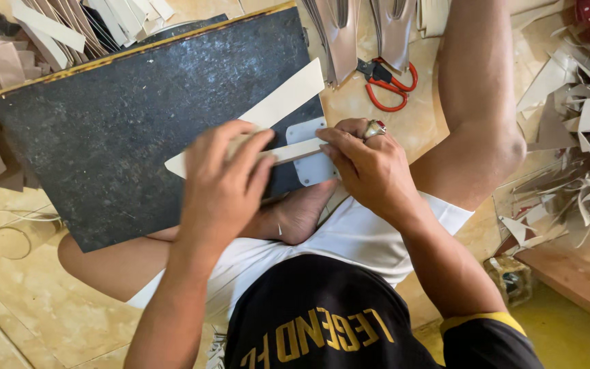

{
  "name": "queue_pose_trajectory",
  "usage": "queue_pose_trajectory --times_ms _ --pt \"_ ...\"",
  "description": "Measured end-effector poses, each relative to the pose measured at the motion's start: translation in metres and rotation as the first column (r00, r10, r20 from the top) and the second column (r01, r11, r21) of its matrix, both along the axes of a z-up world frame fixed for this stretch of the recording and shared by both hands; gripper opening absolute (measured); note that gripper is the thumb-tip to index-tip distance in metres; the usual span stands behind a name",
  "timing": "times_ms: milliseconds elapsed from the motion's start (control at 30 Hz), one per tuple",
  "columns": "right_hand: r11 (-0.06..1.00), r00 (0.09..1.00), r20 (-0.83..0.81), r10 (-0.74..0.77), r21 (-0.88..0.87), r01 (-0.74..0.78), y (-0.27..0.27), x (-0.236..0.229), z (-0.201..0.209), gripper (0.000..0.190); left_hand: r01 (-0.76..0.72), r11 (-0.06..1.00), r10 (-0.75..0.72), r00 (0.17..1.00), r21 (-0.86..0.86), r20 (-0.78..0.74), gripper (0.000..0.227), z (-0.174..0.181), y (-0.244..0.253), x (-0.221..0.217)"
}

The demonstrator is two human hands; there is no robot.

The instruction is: The person sits on the floor and repeatedly rubs the edges of light-colored leather pieces against a small white sanding block to smooth them. They handle the pieces one at a time, turning them over and rubbing different edges before placing them aside.

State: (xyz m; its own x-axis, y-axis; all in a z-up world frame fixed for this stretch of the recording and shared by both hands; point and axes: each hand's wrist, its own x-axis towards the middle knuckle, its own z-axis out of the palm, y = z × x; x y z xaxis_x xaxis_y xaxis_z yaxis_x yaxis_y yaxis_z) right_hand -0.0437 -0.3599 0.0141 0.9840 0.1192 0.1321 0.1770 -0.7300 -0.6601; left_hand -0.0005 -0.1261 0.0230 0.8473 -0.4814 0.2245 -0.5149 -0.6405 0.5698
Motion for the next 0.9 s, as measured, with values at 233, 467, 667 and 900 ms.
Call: queue_pose_trajectory --times_ms 233,467,667,900 --pt "0.997 0.997 -0.059 0.057 -0.047 -0.060 -0.012 0.004 0.004 0.017 0.110 0.990 -0.112 0.993 -0.087 -0.024 0.029 -0.026 -0.032 -0.008" --pt "0.990 0.996 -0.010 0.089 -0.106 -0.090 -0.017 0.004 0.005 0.021 0.172 0.976 -0.175 0.984 -0.136 -0.009 0.023 -0.025 -0.029 -0.006" --pt "0.912 0.972 0.118 0.203 -0.384 -0.143 -0.017 -0.006 0.003 0.042 0.275 0.959 -0.269 0.959 -0.070 0.092 0.029 -0.023 -0.025 -0.001" --pt "0.906 0.942 -0.320 -0.105 0.359 0.223 -0.027 -0.017 -0.030 0.023 0.345 0.936 -0.344 0.939 -0.072 0.019 0.029 -0.029 -0.030 0.003"
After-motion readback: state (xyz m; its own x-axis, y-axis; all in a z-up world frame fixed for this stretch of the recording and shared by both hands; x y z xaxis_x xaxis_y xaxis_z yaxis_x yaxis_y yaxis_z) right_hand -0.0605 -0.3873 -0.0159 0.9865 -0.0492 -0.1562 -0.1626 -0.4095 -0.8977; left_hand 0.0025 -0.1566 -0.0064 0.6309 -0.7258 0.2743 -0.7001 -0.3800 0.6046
